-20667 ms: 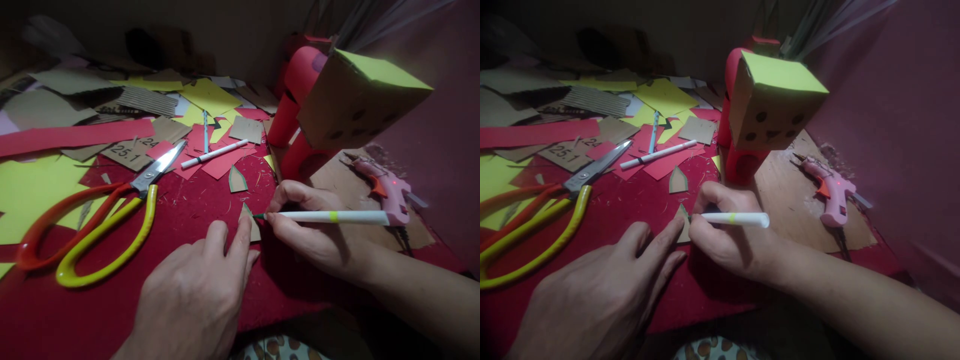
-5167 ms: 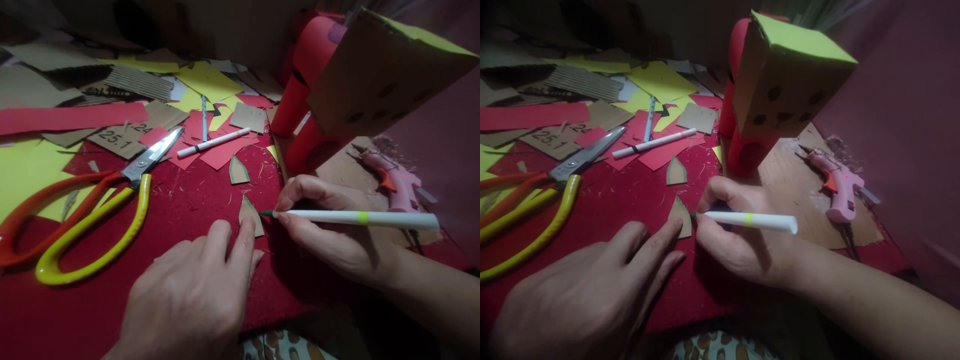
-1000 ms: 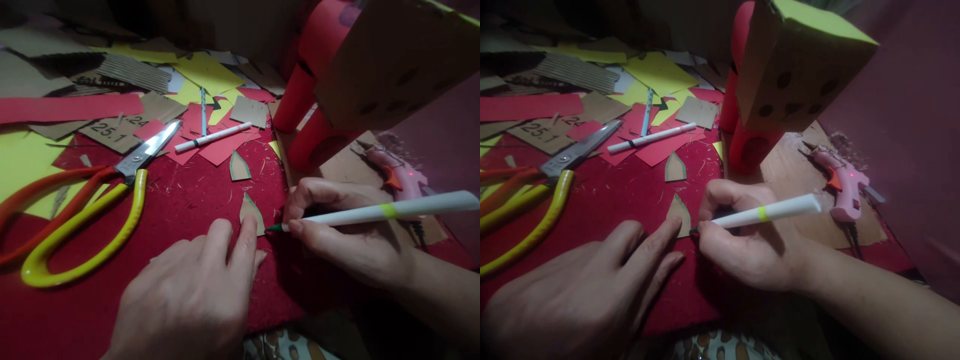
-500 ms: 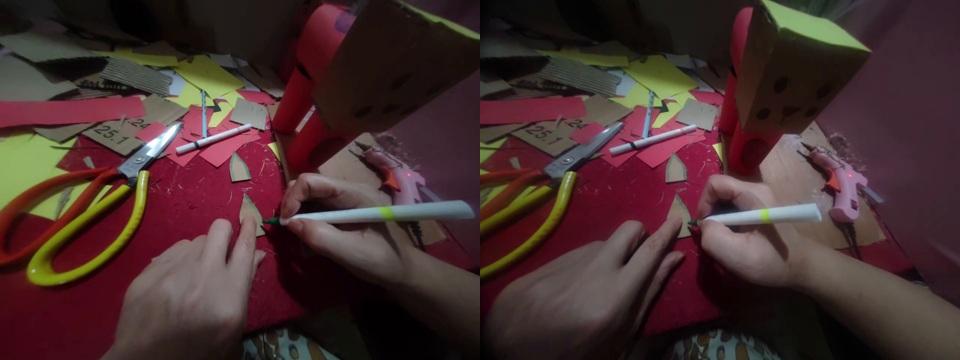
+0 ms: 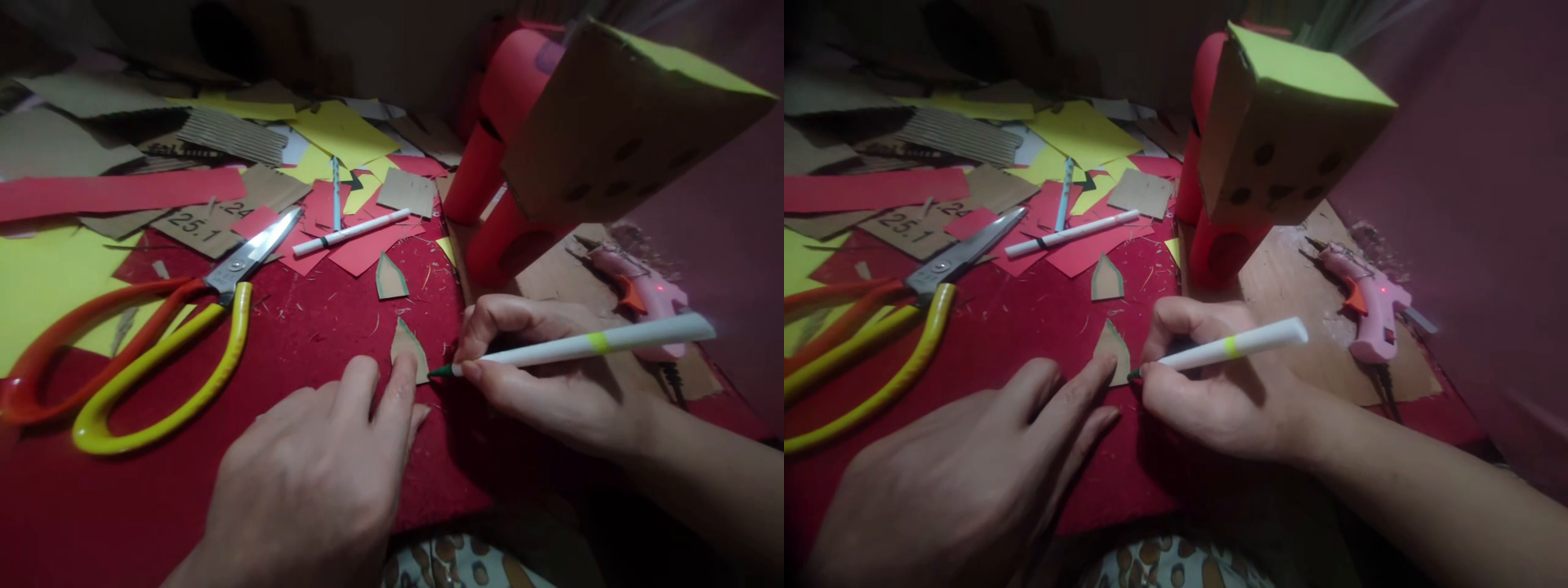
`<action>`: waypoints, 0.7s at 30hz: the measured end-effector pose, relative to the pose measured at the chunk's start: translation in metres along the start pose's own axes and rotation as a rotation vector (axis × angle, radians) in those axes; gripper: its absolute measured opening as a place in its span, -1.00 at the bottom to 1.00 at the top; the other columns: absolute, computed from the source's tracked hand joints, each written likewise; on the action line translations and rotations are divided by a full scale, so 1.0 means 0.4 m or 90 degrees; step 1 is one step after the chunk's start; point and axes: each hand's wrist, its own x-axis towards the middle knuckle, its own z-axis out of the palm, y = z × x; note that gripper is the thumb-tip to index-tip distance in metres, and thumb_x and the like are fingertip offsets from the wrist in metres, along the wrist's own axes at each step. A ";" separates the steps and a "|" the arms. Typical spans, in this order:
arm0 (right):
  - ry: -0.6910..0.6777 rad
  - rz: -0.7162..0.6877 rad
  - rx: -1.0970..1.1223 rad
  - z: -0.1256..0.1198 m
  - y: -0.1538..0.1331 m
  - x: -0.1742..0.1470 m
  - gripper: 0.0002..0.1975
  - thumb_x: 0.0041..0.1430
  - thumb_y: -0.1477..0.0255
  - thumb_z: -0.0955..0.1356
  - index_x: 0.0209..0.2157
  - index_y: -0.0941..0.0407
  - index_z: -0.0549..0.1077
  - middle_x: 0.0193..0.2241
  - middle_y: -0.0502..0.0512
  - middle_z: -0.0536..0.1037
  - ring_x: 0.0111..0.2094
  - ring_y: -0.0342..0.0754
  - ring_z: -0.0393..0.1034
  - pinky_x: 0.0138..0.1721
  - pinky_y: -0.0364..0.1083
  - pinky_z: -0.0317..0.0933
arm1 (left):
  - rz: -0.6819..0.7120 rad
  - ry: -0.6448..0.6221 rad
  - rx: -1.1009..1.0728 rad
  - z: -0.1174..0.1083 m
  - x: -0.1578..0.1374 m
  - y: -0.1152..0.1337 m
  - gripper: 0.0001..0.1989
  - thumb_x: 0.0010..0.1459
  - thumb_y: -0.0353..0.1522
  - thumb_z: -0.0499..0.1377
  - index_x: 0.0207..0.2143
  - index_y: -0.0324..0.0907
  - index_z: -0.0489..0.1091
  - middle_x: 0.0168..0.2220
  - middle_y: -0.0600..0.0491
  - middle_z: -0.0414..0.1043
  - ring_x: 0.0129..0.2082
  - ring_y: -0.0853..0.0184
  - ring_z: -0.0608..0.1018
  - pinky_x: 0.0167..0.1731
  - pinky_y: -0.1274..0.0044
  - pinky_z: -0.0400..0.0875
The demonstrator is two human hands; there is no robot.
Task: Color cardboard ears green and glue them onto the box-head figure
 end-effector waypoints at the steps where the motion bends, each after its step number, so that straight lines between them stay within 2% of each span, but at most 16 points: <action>1: 0.003 -0.011 -0.016 0.000 0.001 0.000 -0.86 -0.10 0.67 0.30 -0.57 0.16 0.37 -0.69 -0.11 0.36 -0.67 -0.27 0.19 -0.69 -0.30 0.04 | 0.002 -0.011 0.000 -0.001 0.001 0.001 -0.55 0.25 -0.26 -0.02 0.14 -0.24 0.24 -0.47 0.07 0.32 -0.64 0.31 0.33 -0.63 0.44 0.09; 9: -0.006 -0.020 -0.077 0.004 0.002 -0.005 -0.90 -0.07 0.62 0.31 -0.53 0.15 0.36 -0.64 -0.08 0.38 -0.65 -0.25 0.17 -0.67 -0.27 0.03 | -0.015 -0.018 -0.016 -0.012 0.001 0.006 -0.61 0.24 -0.27 0.00 0.07 -0.22 0.30 -0.47 0.06 0.29 -0.62 0.30 0.30 -0.60 0.44 0.03; 12: -0.038 -0.010 -0.073 0.001 0.003 -0.007 -0.90 -0.09 0.63 0.31 -0.53 0.15 0.36 -0.65 -0.08 0.38 -0.65 -0.25 0.17 -0.67 -0.27 0.02 | -0.023 -0.023 -0.030 -0.014 0.002 0.008 -0.60 0.25 -0.27 0.00 0.09 -0.21 0.28 -0.45 0.06 0.30 -0.61 0.31 0.29 -0.59 0.44 0.01; 14: -0.057 0.011 -0.046 0.000 0.003 -0.006 -0.90 -0.10 0.63 0.31 -0.55 0.15 0.36 -0.65 -0.08 0.38 -0.64 -0.24 0.19 -0.66 -0.27 0.04 | -0.021 -0.027 -0.031 -0.014 0.003 0.008 -0.59 0.25 -0.27 -0.01 0.12 -0.21 0.26 -0.45 0.06 0.29 -0.62 0.32 0.27 -0.59 0.44 0.00; 18: -0.009 0.061 0.052 0.001 0.001 -0.003 -0.88 -0.13 0.64 0.29 -0.58 0.14 0.35 -0.65 -0.08 0.39 -0.64 -0.24 0.24 -0.66 -0.27 0.06 | -0.026 -0.028 -0.031 -0.012 0.004 0.008 -0.57 0.25 -0.27 -0.01 0.13 -0.22 0.24 -0.44 0.06 0.29 -0.61 0.32 0.28 -0.58 0.44 0.00; 21: -0.021 0.105 0.158 0.002 0.002 -0.001 -0.89 -0.15 0.63 0.28 -0.59 0.13 0.33 -0.70 -0.10 0.36 -0.70 -0.23 0.25 -0.71 -0.27 0.06 | -0.029 -0.032 -0.034 -0.010 0.003 0.008 -0.57 0.25 -0.26 0.00 0.12 -0.22 0.25 -0.44 0.06 0.29 -0.61 0.33 0.28 -0.58 0.44 0.01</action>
